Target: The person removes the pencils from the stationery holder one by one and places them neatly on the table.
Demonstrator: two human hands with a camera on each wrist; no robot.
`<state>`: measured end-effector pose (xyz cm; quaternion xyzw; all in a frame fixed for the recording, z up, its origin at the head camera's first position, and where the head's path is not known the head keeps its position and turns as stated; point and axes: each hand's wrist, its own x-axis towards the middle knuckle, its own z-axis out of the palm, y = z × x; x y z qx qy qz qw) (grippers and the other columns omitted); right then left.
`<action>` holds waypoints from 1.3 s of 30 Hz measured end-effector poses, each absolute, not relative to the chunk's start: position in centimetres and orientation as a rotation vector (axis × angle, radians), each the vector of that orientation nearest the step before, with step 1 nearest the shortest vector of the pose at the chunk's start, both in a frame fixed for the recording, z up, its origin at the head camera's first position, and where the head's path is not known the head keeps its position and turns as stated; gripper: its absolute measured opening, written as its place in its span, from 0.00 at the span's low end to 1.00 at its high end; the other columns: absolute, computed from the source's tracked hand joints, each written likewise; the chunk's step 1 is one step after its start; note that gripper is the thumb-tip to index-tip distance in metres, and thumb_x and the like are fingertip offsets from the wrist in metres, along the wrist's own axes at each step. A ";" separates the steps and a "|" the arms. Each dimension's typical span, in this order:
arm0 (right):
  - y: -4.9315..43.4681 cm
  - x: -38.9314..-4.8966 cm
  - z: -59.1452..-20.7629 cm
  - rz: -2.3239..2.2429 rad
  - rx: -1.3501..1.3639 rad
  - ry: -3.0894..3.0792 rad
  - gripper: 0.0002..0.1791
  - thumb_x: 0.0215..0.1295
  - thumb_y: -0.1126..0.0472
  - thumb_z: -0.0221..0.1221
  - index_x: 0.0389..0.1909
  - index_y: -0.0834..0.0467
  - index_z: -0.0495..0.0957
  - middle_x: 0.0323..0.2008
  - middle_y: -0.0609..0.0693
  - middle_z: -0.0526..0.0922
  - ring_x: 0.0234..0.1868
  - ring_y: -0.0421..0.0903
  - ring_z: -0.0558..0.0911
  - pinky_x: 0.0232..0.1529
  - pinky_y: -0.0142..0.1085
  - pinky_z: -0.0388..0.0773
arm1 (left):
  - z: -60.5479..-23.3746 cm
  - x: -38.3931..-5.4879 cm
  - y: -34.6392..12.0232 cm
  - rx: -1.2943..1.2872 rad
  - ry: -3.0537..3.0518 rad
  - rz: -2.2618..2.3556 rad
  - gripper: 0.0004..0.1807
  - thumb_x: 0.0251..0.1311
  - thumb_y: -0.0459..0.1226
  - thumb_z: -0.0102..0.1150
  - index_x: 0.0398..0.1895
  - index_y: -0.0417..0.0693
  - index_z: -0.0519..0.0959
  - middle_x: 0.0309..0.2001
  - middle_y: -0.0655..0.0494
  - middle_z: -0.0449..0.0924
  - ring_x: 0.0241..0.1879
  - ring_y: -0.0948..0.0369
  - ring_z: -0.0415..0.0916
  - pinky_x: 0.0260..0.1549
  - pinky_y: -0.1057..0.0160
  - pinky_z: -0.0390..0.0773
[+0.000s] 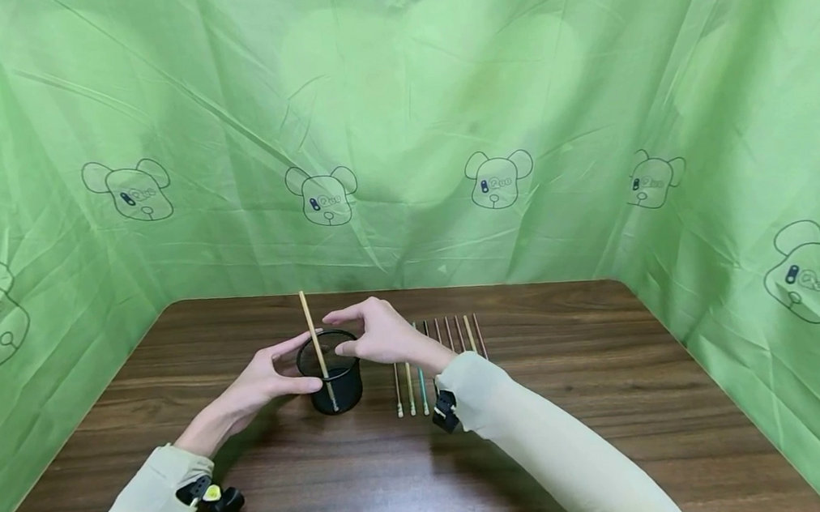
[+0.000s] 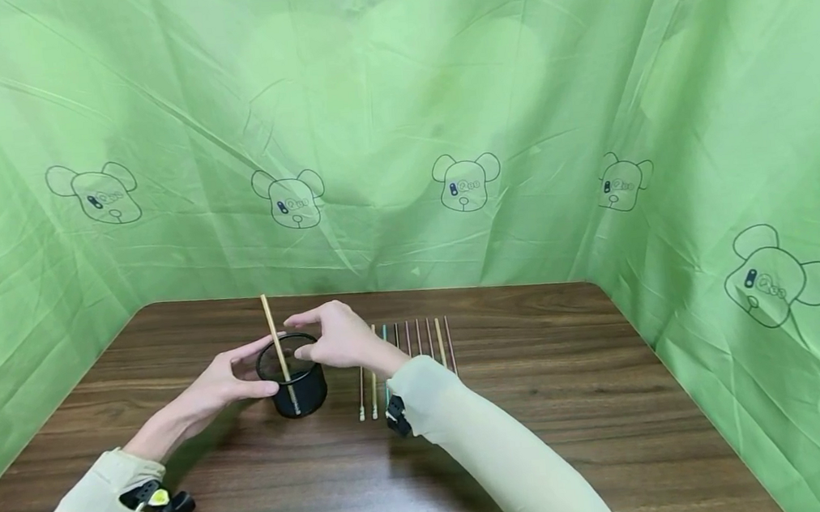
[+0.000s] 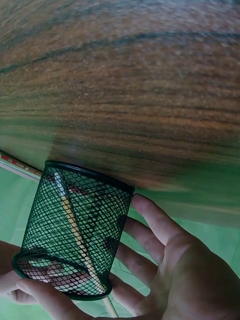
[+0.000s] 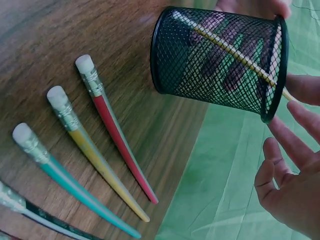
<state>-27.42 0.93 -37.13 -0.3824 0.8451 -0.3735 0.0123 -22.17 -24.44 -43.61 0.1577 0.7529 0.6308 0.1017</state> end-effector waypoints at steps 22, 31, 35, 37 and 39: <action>-1.7 -27.2 -37.3 -0.909 -1.284 2.778 0.29 0.63 0.58 0.71 0.66 0.52 0.83 0.65 0.49 0.81 0.68 0.50 0.72 0.67 0.36 0.65 | -43.3 -21.7 -24.4 0.423 2.263 1.830 0.50 0.63 0.36 0.74 0.84 0.41 0.56 0.70 0.37 0.74 0.67 0.49 0.73 0.56 0.66 0.74; -1.0 -27.0 -37.9 -0.931 -1.286 2.793 0.29 0.62 0.59 0.73 0.66 0.53 0.83 0.62 0.48 0.84 0.63 0.47 0.75 0.64 0.36 0.66 | -43.5 -22.0 -24.5 0.445 2.245 1.843 0.49 0.62 0.37 0.76 0.84 0.45 0.59 0.71 0.41 0.74 0.67 0.52 0.74 0.58 0.67 0.73; -1.0 -26.8 -38.6 -0.993 -1.276 2.789 0.29 0.61 0.60 0.73 0.65 0.53 0.84 0.61 0.47 0.85 0.60 0.47 0.75 0.62 0.37 0.66 | -43.5 -22.0 -24.6 0.436 2.245 1.840 0.49 0.62 0.37 0.76 0.84 0.46 0.59 0.71 0.41 0.74 0.68 0.48 0.72 0.58 0.67 0.73; -1.0 -26.7 -38.8 -1.029 -1.264 2.786 0.29 0.60 0.61 0.74 0.65 0.54 0.84 0.60 0.46 0.85 0.58 0.45 0.75 0.60 0.36 0.66 | -43.5 -21.9 -24.6 0.436 2.247 1.837 0.49 0.62 0.37 0.75 0.84 0.47 0.59 0.70 0.41 0.74 0.69 0.47 0.72 0.58 0.67 0.73; -1.0 -26.6 -39.0 -1.092 -1.251 2.775 0.29 0.59 0.63 0.74 0.64 0.54 0.85 0.59 0.45 0.86 0.57 0.44 0.77 0.60 0.35 0.67 | -43.5 -21.9 -24.5 0.445 2.240 1.842 0.48 0.63 0.37 0.75 0.84 0.47 0.60 0.70 0.41 0.74 0.69 0.46 0.71 0.58 0.66 0.73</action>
